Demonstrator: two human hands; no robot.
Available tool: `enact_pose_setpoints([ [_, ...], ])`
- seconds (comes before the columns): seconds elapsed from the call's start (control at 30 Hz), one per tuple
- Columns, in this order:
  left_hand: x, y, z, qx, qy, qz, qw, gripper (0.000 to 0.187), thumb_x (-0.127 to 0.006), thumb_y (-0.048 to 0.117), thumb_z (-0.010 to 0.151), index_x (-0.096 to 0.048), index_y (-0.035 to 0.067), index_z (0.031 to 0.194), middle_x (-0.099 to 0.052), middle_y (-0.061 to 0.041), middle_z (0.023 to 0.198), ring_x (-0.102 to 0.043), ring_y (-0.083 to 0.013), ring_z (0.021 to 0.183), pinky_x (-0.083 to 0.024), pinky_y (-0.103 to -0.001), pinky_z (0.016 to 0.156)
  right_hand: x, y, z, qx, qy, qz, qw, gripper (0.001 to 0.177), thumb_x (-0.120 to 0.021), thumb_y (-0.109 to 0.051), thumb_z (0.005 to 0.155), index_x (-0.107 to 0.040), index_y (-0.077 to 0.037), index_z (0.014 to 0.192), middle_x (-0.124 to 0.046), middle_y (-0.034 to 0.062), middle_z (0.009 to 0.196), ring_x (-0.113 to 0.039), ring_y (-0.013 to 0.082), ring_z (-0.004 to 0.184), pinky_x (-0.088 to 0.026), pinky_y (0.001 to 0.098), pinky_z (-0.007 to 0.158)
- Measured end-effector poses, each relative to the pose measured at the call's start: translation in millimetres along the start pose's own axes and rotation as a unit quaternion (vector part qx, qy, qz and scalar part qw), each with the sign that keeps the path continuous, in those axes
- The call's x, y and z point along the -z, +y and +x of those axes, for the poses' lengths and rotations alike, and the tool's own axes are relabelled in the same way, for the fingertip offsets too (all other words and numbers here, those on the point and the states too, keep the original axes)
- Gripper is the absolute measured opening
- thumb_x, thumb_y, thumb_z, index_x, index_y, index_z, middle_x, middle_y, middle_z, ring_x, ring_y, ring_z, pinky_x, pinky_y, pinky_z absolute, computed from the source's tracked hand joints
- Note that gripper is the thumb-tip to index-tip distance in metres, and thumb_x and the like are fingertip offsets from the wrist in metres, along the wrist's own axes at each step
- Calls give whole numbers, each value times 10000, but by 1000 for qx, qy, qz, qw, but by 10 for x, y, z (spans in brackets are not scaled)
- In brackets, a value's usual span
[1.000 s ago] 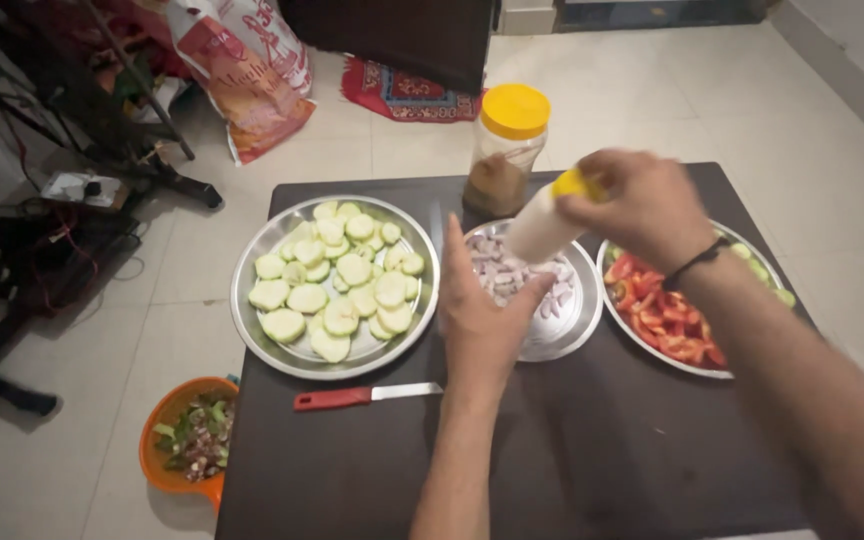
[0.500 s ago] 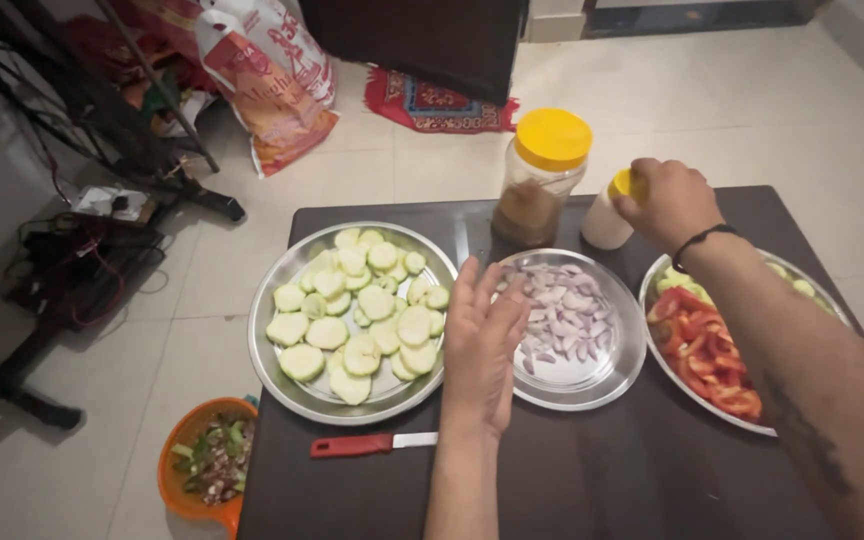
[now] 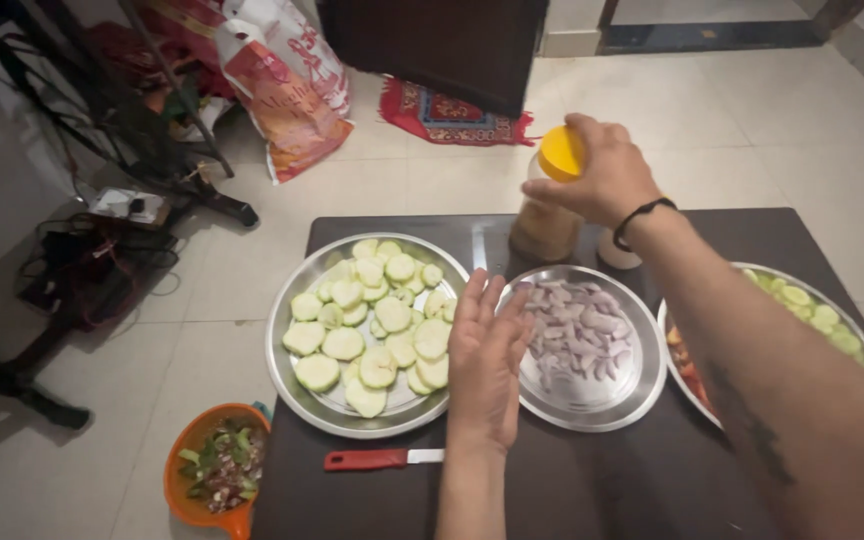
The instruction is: The person prepares ingredients on a table by peeling small onions, moving a basket of onions, and opening containers of spices to season plates of sliced cucumber and tomato.
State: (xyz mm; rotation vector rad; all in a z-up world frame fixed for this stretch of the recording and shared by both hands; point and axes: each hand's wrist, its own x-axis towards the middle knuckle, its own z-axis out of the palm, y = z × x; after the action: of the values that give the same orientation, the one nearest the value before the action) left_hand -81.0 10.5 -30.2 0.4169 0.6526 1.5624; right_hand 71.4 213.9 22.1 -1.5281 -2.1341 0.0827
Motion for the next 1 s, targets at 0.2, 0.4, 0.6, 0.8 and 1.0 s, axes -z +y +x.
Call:
enact_pose_setpoints([
  [0.2, -9, 67, 11, -80, -2, 94, 992, 866, -649, 10, 836, -218, 11, 1587, -266, -191, 1665, -437, -298, 1456, -469, -423, 1098, 130, -273, -138, -21, 100, -24, 994, 896, -869, -543, 748, -557, -110, 1468, -550, 280, 1254, -614, 451, 1117, -504, 511, 970],
  [0.4, -185, 257, -156, -328, 67, 514, 789, 1038, -899, 202, 766, -286, 0, 1579, -410, -287, 1608, -399, -405, 1505, -355, -483, 1220, 1039, -769, -356, 54, 91, -57, 993, 833, -863, -583, 797, -611, -84, 1415, -613, 230, 1219, -641, 417, 1108, -522, 513, 952],
  [0.6, -346, 436, -344, -410, 84, 620, 663, 1171, -955, 414, 653, -303, 0, 1533, -571, -253, 1334, -556, -430, 1241, -396, -528, 1105, 1229, -1326, -939, 50, -62, 91, 993, 842, -748, -639, 750, -598, -73, 1354, -670, 214, 1209, -677, 347, 1123, -540, 446, 955],
  [0.8, -267, 405, -585, -415, 46, 600, 683, 979, -944, 307, 633, -435, 39, 1424, -658, -187, 1184, -641, -394, 1090, -503, -504, 949, 1524, -1484, -1218, 36, -102, -65, 992, 705, -570, -699, 909, -691, -125, 1299, -690, 227, 1133, -645, 417, 1092, -506, 508, 942],
  [1.0, -212, 406, -828, -366, 9, 605, 707, 920, -923, 254, 603, -491, 59, 1391, -679, -155, 1179, -658, -371, 1092, -528, -466, 944, 1589, -1477, -1446, 47, -167, -62, 983, 616, -601, -615, 851, -716, -142, 1230, -690, 227, 1081, -663, 376, 1048, -538, 464, 932],
])
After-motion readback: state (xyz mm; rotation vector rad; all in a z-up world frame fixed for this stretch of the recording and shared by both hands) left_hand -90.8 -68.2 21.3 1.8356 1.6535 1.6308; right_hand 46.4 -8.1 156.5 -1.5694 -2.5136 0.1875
